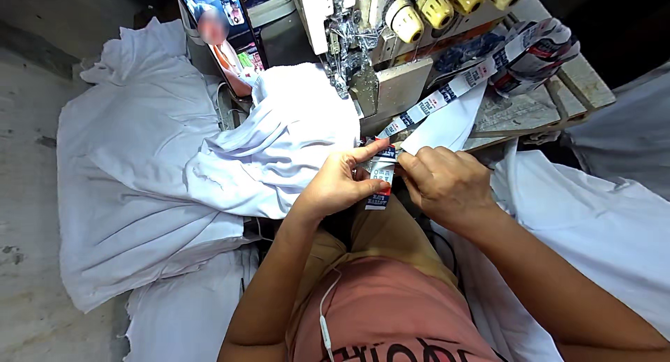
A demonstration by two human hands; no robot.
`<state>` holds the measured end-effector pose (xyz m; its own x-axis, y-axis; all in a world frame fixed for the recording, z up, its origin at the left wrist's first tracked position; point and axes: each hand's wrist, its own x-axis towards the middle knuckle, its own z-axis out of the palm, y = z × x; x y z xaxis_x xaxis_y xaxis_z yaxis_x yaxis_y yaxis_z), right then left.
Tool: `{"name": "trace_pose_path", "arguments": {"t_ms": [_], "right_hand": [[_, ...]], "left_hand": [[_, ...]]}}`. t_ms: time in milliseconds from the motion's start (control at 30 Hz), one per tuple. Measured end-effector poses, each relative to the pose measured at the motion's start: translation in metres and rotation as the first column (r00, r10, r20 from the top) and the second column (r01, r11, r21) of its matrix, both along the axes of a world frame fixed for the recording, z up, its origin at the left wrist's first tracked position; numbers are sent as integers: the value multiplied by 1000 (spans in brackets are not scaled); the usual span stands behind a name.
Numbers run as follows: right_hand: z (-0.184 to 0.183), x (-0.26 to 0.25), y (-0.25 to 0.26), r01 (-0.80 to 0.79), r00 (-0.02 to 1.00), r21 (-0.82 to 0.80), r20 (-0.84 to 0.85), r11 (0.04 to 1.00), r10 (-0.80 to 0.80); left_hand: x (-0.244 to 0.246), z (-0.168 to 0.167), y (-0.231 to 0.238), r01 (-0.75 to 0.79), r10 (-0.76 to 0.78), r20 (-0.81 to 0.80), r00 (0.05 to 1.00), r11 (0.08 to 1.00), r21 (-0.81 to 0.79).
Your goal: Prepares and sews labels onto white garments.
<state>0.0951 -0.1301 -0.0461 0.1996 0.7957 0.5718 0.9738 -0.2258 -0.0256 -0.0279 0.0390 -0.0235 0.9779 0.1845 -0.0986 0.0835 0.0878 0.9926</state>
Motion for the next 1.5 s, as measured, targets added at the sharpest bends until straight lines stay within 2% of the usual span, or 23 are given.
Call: {"name": "trace_pose_path", "arguments": {"t_ms": [500, 567, 633, 667, 700, 767, 800, 833, 900, 933, 967, 1000, 1067, 1100, 1133, 1167, 1200, 1233, 1267, 1367, 1433, 1500], "right_hand": [[-6, -1, -1, -10, 1000, -12, 9, 1000, 10], [-5, 0, -3, -26, 999, 8, -40, 1000, 26], [-3, 1, -5, -36, 976, 117, -208, 992, 60], [-3, 0, -7, -28, 934, 206, -344, 978, 99], [-4, -2, -9, -12, 843, 302, -510, 953, 172], [-8, -12, -8, 18, 512, 440, -776, 898, 370], [-11, -21, -6, 21, 327, 473, -836, 881, 441], [-15, -32, -3, 24, 143, 496, -861, 868, 488], [-20, -54, 6, 52, -112, 550, -826, 834, 552], [-19, -61, 10, 97, -186, 580, -788, 809, 587], [-17, -64, 13, 133, -203, 593, -768, 794, 607], [-14, -63, 15, 138, -167, 594, -775, 793, 610], [-7, -53, 17, 102, 10, 572, -819, 814, 574], [-3, -46, 17, 60, 138, 547, -833, 835, 536], [1, -40, 18, 2, 283, 516, -822, 857, 494], [5, -34, 19, -55, 408, 479, -790, 876, 457], [8, -30, 20, -113, 496, 443, -750, 889, 437], [11, -28, 21, -160, 555, 416, -712, 895, 430], [14, -27, 22, -201, 590, 393, -683, 897, 431], [22, -32, 25, -292, 584, 381, -655, 877, 479], [23, -35, 28, -288, 462, 445, -711, 848, 530], [19, -35, 33, -184, 269, 473, -819, 862, 507]], "left_hand": [[1, -2, -2, 24, -24, -19, 1000, 1000, 7], [-2, -2, -1, 43, -43, -13, 999, 999, 20], [-6, -1, -1, 44, -44, 5, 999, 998, 40], [-9, 0, -3, 12, -13, 17, 1000, 999, 42], [-13, 1, -6, -53, 52, 42, 998, 998, 30], [-19, 2, -16, -267, 273, 118, 955, 961, -68], [-19, 3, -23, -359, 382, 152, 911, 919, -161], [-19, 4, -28, -418, 469, 172, 866, 869, -266], [-20, 6, -34, -451, 557, 174, 812, 788, -418], [-21, 7, -36, -453, 575, 162, 802, 763, -461], [-23, 8, -37, -454, 583, 147, 799, 745, -488], [-26, 7, -36, -456, 585, 137, 799, 739, -496], [-35, 1, -32, -468, 569, 181, 802, 788, -401], [-40, -3, -27, -487, 543, 243, 804, 836, -255], [-45, -6, -22, -519, 503, 320, 803, 854, -40], [-50, -7, -16, -550, 447, 386, 806, 808, 211], [-54, -6, -11, -559, 394, 423, 816, 722, 407], [-58, -2, -7, -540, 342, 431, 835, 659, 524], [-61, 2, -5, -489, 277, 418, 865, 647, 585], [-62, 7, -3, -378, 138, 397, 908, 681, 627], [-61, 4, 0, -369, 108, 449, 887, 751, 548], [-63, 2, 4, -341, 76, 490, 868, 809, 479]]}}
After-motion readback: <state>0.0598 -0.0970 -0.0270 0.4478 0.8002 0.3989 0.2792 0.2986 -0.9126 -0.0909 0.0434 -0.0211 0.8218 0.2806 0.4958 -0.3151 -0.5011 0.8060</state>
